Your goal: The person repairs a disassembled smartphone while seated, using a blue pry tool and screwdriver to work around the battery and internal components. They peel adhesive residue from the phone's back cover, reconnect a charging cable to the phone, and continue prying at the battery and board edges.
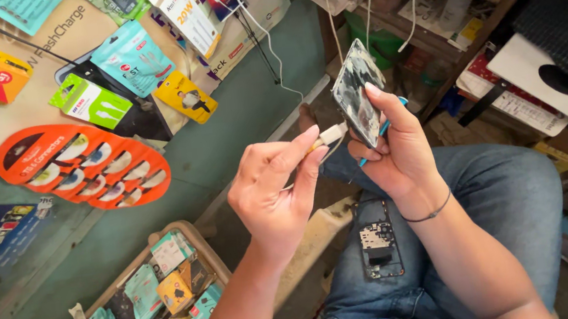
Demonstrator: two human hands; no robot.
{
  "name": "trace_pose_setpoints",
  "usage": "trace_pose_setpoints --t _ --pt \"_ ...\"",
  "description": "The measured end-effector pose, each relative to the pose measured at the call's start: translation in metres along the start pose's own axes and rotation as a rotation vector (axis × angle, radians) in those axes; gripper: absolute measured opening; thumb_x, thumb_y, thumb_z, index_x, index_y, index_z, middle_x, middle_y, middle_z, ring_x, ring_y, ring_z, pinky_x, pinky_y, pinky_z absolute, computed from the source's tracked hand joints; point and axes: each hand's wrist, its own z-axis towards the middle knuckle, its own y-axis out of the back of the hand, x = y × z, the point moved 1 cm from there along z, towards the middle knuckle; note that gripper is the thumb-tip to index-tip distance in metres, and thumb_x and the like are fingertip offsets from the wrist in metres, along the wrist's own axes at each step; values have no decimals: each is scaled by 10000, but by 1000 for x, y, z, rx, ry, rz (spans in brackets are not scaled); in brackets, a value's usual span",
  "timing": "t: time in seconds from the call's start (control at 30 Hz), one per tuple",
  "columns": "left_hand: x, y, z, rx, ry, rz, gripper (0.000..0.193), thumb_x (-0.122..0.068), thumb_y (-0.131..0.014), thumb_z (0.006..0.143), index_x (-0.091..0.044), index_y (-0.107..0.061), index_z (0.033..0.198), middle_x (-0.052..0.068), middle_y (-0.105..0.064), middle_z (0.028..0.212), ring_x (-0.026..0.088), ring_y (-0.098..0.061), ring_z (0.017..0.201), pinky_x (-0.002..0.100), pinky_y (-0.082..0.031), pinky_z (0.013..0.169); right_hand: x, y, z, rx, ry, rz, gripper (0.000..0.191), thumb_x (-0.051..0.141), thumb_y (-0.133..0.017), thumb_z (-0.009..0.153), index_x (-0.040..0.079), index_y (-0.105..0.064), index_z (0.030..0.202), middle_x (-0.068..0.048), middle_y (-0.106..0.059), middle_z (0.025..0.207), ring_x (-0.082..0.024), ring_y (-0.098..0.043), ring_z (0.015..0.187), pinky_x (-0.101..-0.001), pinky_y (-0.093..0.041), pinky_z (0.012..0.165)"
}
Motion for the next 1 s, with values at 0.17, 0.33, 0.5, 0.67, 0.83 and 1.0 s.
trace_pose_setpoints --t 0.17,0.33,0.5,0.67,0.83,1.0 --pt "-6 3 -2 1 -75 86 296 -77 -879 867 -146 -771 1134 -22 -672 901 145 -585 780 291 -482 712 0 1 0 -7 -7 -5 126 211 -665 1014 88 -661 988 6 -714 834 -28 -369 474 -208 -268 430" --pt "-7 4 1 12 -106 118 298 -71 -888 863 -147 -771 1126 -16 -686 913 150 -574 766 295 -473 695 0 -2 -3 -43 8 -42 125 216 -657 998 92 -668 1002 9 -729 856 -22 -365 460 -202 -270 424" --pt "-6 6 2 10 -109 91 311 -79 -891 877 -121 -747 1149 -8 -731 960 147 -595 758 290 -479 691 1 -4 -4 -47 34 -60 132 220 -654 1009 90 -674 1017 16 -722 850 -15 -365 459 -201 -274 427" --pt "-8 5 0 20 -126 113 274 -71 -890 885 -132 -755 1115 -12 -723 944 153 -585 756 292 -479 691 0 -4 -4 -40 48 -64 133 219 -648 1020 87 -668 1020 17 -713 840 -16 -364 463 -200 -273 428" --pt "-12 7 0 12 -175 155 274 -67 -895 876 -136 -757 1102 -17 -701 933 161 -578 750 302 -478 683 -1 -3 -4 -15 62 -64 143 219 -646 1031 78 -661 1032 16 -702 832 -16 -364 472 -199 -275 435" --pt "-14 6 0 27 -205 175 278 -63 -894 870 -137 -756 1099 -19 -701 937 163 -582 752 302 -482 681 -1 -3 -4 -31 73 -75 151 222 -640 1018 73 -659 1027 13 -706 842 -14 -364 464 -192 -274 426"
